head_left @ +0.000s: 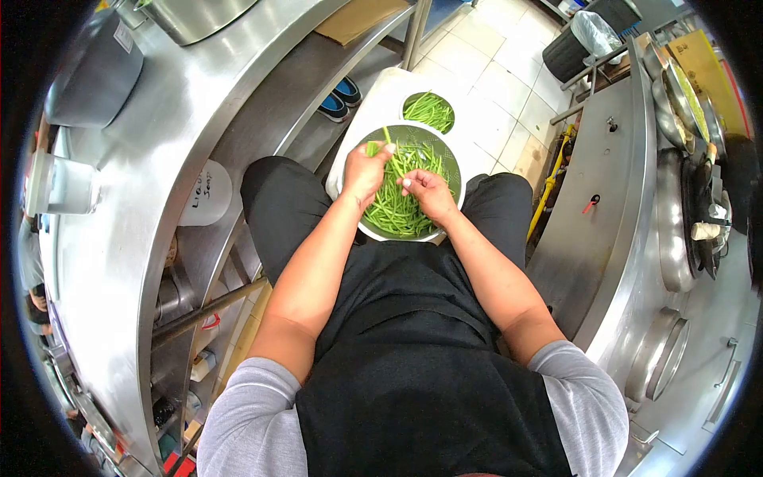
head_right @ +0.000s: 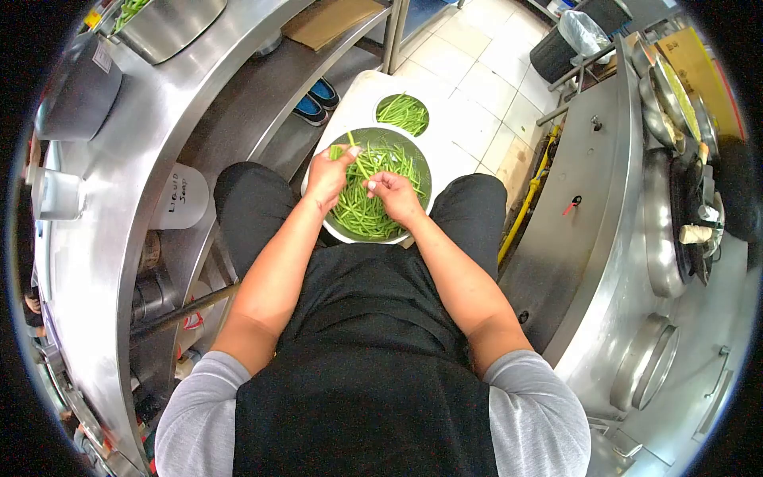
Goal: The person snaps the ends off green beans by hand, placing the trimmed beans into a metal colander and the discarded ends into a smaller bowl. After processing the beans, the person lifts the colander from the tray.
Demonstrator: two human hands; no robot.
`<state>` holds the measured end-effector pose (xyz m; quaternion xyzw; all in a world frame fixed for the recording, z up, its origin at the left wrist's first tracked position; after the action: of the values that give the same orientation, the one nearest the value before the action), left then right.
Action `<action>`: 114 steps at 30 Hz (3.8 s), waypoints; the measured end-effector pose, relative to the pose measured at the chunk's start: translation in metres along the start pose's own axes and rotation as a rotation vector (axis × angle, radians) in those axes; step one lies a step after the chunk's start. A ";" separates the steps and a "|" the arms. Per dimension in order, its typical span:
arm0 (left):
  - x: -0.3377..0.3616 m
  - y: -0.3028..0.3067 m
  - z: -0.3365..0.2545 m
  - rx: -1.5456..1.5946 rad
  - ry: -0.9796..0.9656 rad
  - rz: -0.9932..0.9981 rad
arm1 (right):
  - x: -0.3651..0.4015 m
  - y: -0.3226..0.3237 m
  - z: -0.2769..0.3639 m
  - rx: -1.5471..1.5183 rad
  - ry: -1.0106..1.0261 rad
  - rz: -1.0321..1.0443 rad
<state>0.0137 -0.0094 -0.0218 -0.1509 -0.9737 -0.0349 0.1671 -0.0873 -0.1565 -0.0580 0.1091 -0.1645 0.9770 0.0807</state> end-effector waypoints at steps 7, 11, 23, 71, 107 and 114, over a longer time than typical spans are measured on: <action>0.002 0.006 -0.003 0.102 0.076 -0.049 | -0.006 0.013 -0.001 -0.287 -0.158 -0.107; -0.005 0.003 0.004 0.021 -0.040 -0.069 | 0.017 -0.005 0.007 0.625 -0.319 0.747; 0.011 -0.002 -0.022 -0.941 -0.149 0.172 | -0.015 0.026 0.027 -0.142 -0.027 -0.204; 0.013 0.003 -0.010 -0.702 -0.104 0.524 | -0.001 0.017 0.023 0.176 0.241 -0.161; -0.010 0.014 -0.005 0.054 0.026 -0.058 | 0.026 -0.040 0.019 0.976 -0.098 0.355; -0.013 0.017 -0.005 0.165 0.128 -0.093 | 0.018 -0.023 -0.008 1.108 0.020 0.230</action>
<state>0.0322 0.0025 -0.0215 -0.0889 -0.9665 0.0282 0.2392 -0.1021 -0.1300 -0.0545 0.1074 0.3627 0.9209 -0.0942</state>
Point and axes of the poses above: each hand's wrist, its own x-axis away from the middle knuckle, its own y-axis out of the back of the hand, z = x × y, the point moved 2 cm from there along -x, towards the middle knuckle, and after that the axes turned 13 degrees about -x, right-handed, at the moved point
